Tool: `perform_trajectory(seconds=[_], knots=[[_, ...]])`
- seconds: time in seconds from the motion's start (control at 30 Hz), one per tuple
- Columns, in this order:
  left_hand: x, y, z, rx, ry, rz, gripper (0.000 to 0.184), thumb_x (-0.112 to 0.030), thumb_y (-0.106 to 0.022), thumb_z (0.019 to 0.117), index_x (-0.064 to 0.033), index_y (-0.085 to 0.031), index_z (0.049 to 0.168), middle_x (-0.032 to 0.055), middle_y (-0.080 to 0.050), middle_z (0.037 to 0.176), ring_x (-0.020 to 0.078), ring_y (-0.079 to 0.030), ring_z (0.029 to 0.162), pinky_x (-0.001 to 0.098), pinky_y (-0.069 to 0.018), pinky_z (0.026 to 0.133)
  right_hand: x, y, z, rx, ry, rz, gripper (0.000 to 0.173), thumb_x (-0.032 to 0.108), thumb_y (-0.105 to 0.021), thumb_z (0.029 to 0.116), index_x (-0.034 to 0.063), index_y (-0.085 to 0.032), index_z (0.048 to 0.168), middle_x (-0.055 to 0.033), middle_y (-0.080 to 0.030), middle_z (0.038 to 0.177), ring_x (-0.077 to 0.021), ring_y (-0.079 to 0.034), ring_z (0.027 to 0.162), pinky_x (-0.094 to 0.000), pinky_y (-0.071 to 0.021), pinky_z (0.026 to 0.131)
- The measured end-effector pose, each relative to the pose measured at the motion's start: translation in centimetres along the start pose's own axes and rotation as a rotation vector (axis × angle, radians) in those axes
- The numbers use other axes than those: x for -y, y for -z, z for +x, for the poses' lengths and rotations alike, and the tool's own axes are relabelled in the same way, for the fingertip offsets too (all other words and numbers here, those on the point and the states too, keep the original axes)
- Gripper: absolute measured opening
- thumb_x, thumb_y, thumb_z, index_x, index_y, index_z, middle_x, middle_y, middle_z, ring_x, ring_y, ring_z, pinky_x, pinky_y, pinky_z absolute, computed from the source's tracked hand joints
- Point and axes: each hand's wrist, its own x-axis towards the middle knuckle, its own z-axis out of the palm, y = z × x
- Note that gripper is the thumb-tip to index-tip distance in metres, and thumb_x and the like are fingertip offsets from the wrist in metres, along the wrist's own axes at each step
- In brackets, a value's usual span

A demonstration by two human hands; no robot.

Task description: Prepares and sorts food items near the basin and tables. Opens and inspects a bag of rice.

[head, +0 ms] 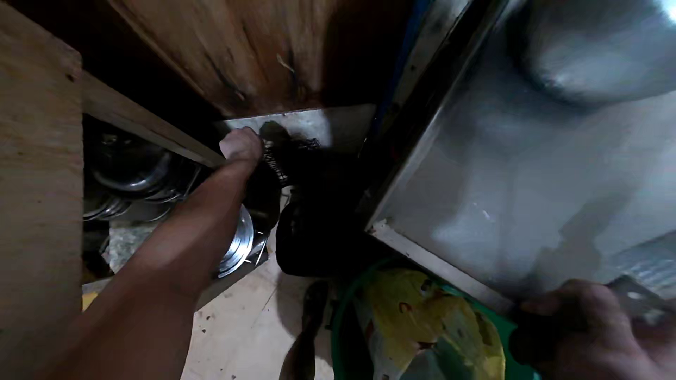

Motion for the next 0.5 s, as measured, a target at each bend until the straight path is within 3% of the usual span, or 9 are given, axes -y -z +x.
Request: perform_trajectory(seconds=[0.13, 0.33, 0.5], knots=[[2.1, 4.3, -5.2, 0.022, 0.053, -0.191, 0.045, -0.032, -0.044, 0.1066, 0.0061, -0.065, 0.119, 0.0303, -0.064, 0.127, 0.047, -0.062, 0.12, 0.0685, -0.0489, 0.092, 0.2, -0.4, 0.0, -0.012, 0.051, 0.045, 0.032, 0.005, -0.049, 0.0988, 0.0095, -0.035, 0.128, 0.0069, -0.059, 0.072, -0.0085, -0.059, 0.05, -0.0264, -0.0564, 0.046], [5.2, 7.3, -12.2, -0.082, 0.126, -0.26, 0.049, -0.039, -0.041, 0.1067, 0.0019, -0.067, 0.116, 0.0287, -0.067, 0.121, 0.0463, -0.065, 0.114, 0.069, -0.0508, 0.086, 1.4, -0.6, -0.3, -0.043, -0.111, 0.057, 0.042, 0.008, -0.051, 0.0999, 0.0094, -0.033, 0.138, 0.0039, -0.056, 0.079, -0.0077, -0.058, 0.052, -0.0275, -0.0573, 0.05], [7.6, 9.4, -19.6, -0.149, 0.221, -0.388, 0.057, -0.046, -0.038, 0.1086, 0.0013, -0.068, 0.116, 0.0288, -0.067, 0.121, 0.0468, -0.065, 0.115, 0.0697, -0.05, 0.089, 1.3, 0.2, 0.0, 0.029, -0.059, -0.093, 0.048, 0.014, -0.055, 0.1015, -0.0008, -0.036, 0.143, -0.0062, -0.059, 0.094, -0.0106, -0.062, 0.066, -0.0328, -0.0584, 0.062]])
